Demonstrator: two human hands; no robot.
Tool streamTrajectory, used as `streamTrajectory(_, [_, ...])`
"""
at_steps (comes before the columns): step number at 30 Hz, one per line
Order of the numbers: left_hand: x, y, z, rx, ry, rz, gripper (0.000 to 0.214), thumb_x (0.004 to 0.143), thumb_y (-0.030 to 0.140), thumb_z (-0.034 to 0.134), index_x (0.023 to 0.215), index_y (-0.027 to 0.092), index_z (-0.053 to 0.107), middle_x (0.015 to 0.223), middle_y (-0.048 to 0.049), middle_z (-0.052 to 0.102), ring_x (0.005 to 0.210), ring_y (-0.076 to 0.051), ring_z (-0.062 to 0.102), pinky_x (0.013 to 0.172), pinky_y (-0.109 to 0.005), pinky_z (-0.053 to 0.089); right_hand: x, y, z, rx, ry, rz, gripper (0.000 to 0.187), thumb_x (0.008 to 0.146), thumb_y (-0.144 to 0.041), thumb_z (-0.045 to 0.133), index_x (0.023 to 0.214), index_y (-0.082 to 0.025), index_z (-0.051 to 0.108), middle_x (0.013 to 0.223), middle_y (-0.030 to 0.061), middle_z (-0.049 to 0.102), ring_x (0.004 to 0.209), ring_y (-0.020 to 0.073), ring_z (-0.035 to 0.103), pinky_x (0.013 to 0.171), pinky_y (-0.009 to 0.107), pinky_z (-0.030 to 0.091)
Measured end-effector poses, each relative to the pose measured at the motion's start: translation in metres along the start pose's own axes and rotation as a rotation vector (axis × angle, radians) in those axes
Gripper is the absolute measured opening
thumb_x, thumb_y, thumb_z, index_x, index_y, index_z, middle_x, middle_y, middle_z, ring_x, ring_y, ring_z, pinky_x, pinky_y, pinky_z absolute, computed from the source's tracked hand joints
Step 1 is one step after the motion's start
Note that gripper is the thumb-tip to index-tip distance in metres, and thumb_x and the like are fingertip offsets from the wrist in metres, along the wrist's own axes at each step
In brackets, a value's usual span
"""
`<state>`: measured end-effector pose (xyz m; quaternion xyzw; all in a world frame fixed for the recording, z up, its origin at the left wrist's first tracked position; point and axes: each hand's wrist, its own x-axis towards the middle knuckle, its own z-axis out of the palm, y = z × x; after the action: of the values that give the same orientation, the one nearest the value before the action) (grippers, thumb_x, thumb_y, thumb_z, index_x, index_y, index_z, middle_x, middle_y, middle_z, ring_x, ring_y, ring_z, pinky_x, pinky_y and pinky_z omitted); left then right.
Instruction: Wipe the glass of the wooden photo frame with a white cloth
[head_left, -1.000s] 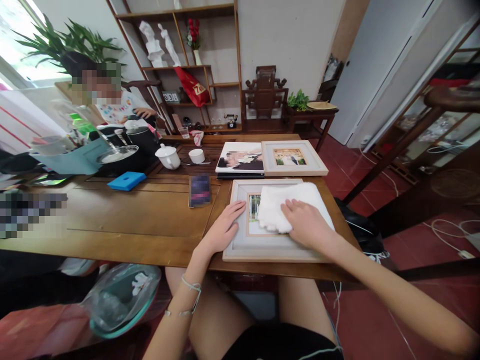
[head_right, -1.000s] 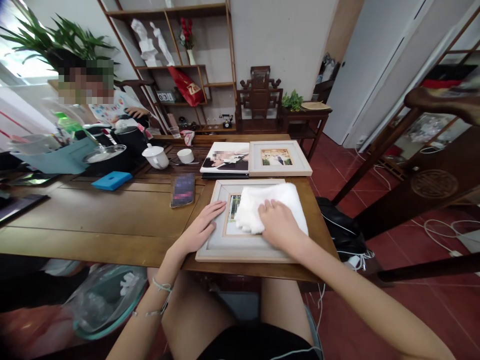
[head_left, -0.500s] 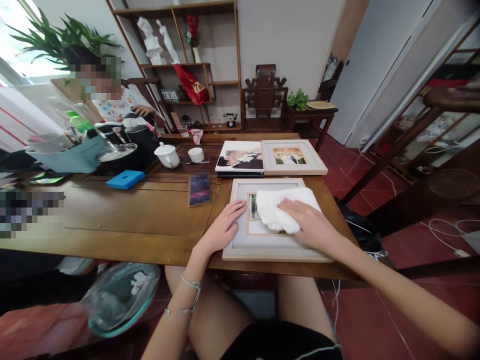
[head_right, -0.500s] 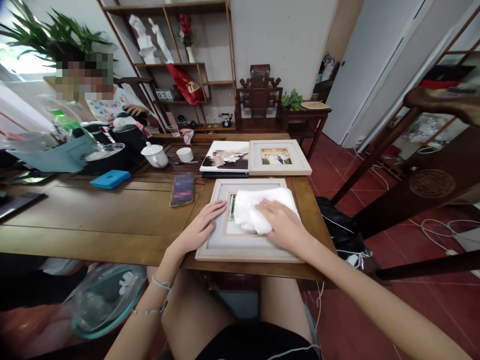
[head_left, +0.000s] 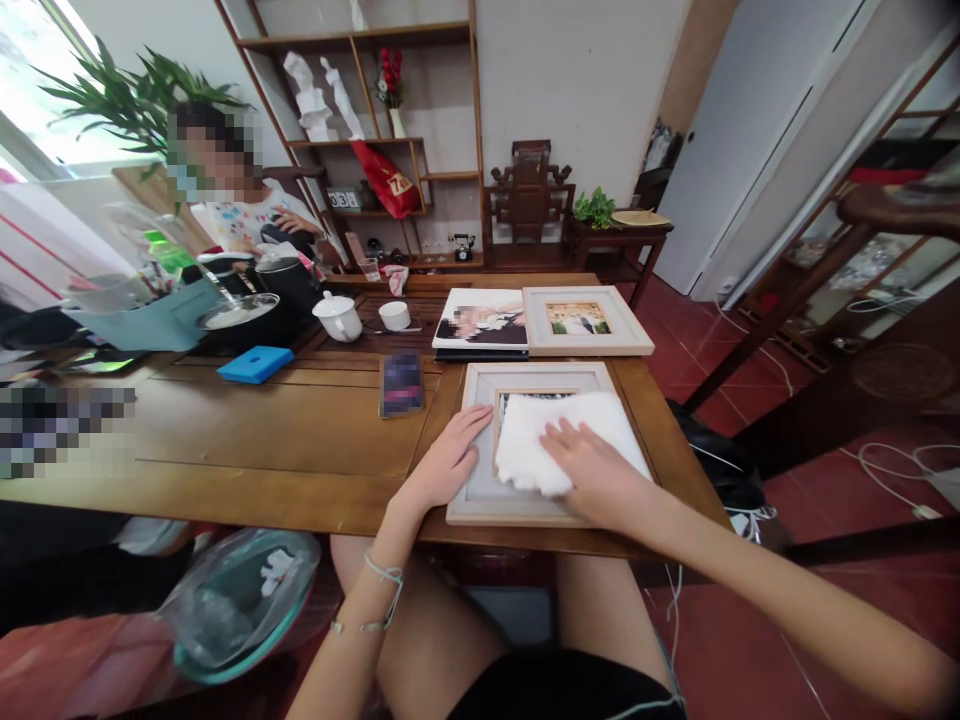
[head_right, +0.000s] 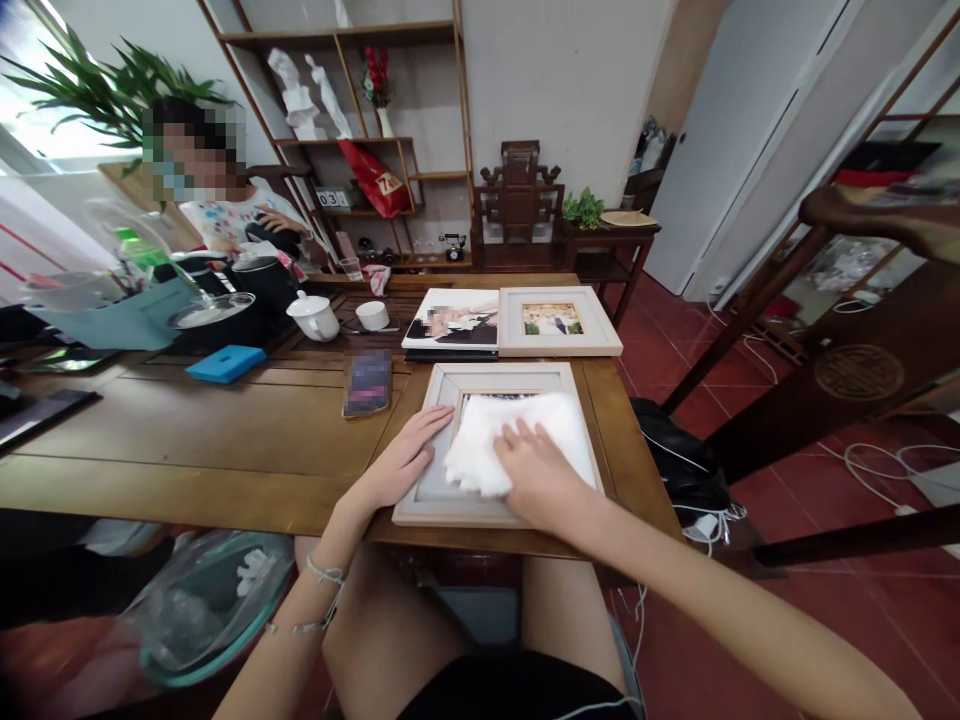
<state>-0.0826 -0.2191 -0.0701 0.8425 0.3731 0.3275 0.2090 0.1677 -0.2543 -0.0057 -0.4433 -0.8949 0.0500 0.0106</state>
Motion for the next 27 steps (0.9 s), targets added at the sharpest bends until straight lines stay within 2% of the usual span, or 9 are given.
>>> streamTrajectory(3, [0.001, 0.0, 0.001, -0.004, 0.009, -0.009, 0.05, 0.093, 0.016, 0.038, 0.142, 0.021, 0.045, 0.148, -0.0101, 0.044, 0.14, -0.026, 0.034, 0.12, -0.053, 0.023, -0.034, -0.029, -0.005, 0.064, -0.066, -0.119, 0.073, 0.061, -0.006, 0.054, 0.134, -0.001, 0.05, 0.142, 0.0247, 0.047, 0.134, 0.0382, 0.039, 0.11, 0.053, 0.032])
streamTrajectory(6, [0.001, 0.0, 0.001, -0.01, 0.011, -0.015, 0.048, 0.095, 0.017, 0.036, 0.141, 0.019, 0.045, 0.148, -0.0106, 0.044, 0.14, -0.025, 0.035, 0.12, -0.052, 0.023, -0.04, -0.03, -0.009, 0.086, -0.088, -0.137, 0.073, 0.061, -0.008, 0.054, 0.134, -0.005, 0.05, 0.144, 0.0201, 0.047, 0.137, 0.0356, 0.037, 0.111, 0.051, 0.032])
streamTrajectory(9, [0.001, 0.002, -0.001, -0.015, 0.007, -0.008, 0.047, 0.095, 0.018, 0.035, 0.141, 0.02, 0.046, 0.148, -0.0106, 0.044, 0.14, -0.025, 0.035, 0.12, -0.052, 0.023, -0.019, -0.007, -0.005, 0.009, -0.035, -0.019, 0.07, 0.064, -0.007, 0.055, 0.134, -0.005, 0.051, 0.145, 0.0188, 0.046, 0.14, 0.0341, 0.031, 0.113, 0.049, 0.029])
streamTrajectory(12, [0.001, 0.003, -0.002, -0.02, 0.003, -0.007, 0.047, 0.096, 0.018, 0.035, 0.142, 0.021, 0.045, 0.149, -0.0099, 0.044, 0.14, -0.025, 0.034, 0.12, -0.053, 0.023, 0.01, 0.015, -0.001, -0.154, 0.045, 0.157, 0.065, 0.069, -0.008, 0.057, 0.132, 0.002, 0.05, 0.146, 0.0247, 0.042, 0.14, 0.0388, 0.027, 0.112, 0.052, 0.027])
streamTrajectory(14, [0.001, 0.003, -0.001, -0.025, 0.0, -0.012, 0.046, 0.097, 0.02, 0.034, 0.142, 0.021, 0.045, 0.149, -0.0102, 0.044, 0.14, -0.025, 0.034, 0.119, -0.054, 0.022, 0.026, 0.016, -0.002, -0.234, 0.075, 0.215, 0.059, 0.072, -0.011, 0.058, 0.129, 0.005, 0.053, 0.144, 0.0283, 0.043, 0.138, 0.0404, 0.03, 0.11, 0.051, 0.028])
streamTrajectory(16, [0.001, 0.002, -0.001, -0.034, 0.005, -0.017, 0.045, 0.098, 0.021, 0.034, 0.141, 0.02, 0.046, 0.148, -0.0111, 0.044, 0.14, -0.025, 0.035, 0.119, -0.053, 0.022, 0.034, 0.004, -0.005, -0.259, 0.064, 0.207, 0.049, 0.076, -0.014, 0.057, 0.122, 0.005, 0.058, 0.137, 0.0299, 0.049, 0.134, 0.0403, 0.036, 0.108, 0.05, 0.03])
streamTrajectory(22, [0.001, -0.004, 0.001, -0.102, 0.039, 0.018, 0.04, 0.097, 0.029, 0.039, 0.132, 0.021, 0.056, 0.144, -0.0131, 0.048, 0.136, -0.028, 0.039, 0.115, -0.052, 0.03, 0.024, -0.059, -0.009, -0.148, -0.031, -0.091, 0.044, 0.076, -0.018, 0.057, 0.114, 0.003, 0.063, 0.127, 0.0306, 0.057, 0.125, 0.0411, 0.046, 0.104, 0.051, 0.036])
streamTrajectory(24, [0.002, -0.002, 0.0, -0.1, 0.033, -0.003, 0.04, 0.097, 0.03, 0.038, 0.133, 0.021, 0.055, 0.144, -0.0131, 0.048, 0.136, -0.028, 0.039, 0.115, -0.051, 0.03, 0.012, -0.066, -0.006, -0.114, -0.005, -0.195, 0.046, 0.075, -0.018, 0.057, 0.116, 0.003, 0.062, 0.129, 0.0318, 0.055, 0.125, 0.0412, 0.047, 0.102, 0.052, 0.038])
streamTrajectory(27, [0.002, 0.0, -0.001, -0.072, 0.016, -0.034, 0.043, 0.098, 0.028, 0.037, 0.138, 0.022, 0.05, 0.145, -0.0119, 0.048, 0.138, -0.026, 0.038, 0.117, -0.051, 0.027, -0.011, -0.061, -0.003, -0.068, 0.025, -0.342, 0.058, 0.072, -0.015, 0.058, 0.125, 0.006, 0.054, 0.137, 0.0329, 0.048, 0.13, 0.0404, 0.043, 0.106, 0.053, 0.037])
